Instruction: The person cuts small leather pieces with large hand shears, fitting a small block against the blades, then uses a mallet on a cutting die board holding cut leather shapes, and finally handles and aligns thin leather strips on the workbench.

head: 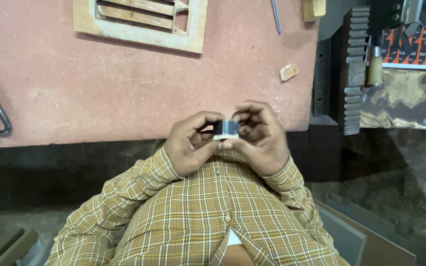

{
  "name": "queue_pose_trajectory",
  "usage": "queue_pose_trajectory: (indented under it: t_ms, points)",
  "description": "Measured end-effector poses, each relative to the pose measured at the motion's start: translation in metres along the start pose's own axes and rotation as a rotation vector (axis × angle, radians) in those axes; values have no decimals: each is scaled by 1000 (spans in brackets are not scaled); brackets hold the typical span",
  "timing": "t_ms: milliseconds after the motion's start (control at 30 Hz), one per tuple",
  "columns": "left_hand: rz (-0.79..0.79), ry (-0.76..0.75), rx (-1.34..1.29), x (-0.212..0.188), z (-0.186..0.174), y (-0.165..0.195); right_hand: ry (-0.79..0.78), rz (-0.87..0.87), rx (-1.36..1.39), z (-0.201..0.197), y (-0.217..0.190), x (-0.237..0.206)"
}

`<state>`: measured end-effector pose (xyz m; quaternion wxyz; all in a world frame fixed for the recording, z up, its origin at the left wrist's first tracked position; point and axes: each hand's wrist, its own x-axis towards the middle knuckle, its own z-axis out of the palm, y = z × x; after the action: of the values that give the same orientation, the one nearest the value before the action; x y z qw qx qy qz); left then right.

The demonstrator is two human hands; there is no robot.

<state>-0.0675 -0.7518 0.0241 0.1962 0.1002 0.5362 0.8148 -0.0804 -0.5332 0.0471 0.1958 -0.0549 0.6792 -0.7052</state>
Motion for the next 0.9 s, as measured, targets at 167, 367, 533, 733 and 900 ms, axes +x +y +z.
queue_pose_trajectory:
  t_ms: [167,367,533,733,900]
  points:
    - [173,106,433,-4,-2,1,117,-69,-182,7,-12,-2]
    - [116,52,77,-4,-8,-14,138,-257,-493,16,-26,-5]
    - [-34,-109,-283,-6,-13,-24,-117,-446,-631,7,-36,-5]
    - [-108,-135,-334,-11,-8,-24,-111,-492,-777,8,-37,-13]
    - [-50,-99,-280,-17,0,-20,-36,-494,-713,8,-31,-17]
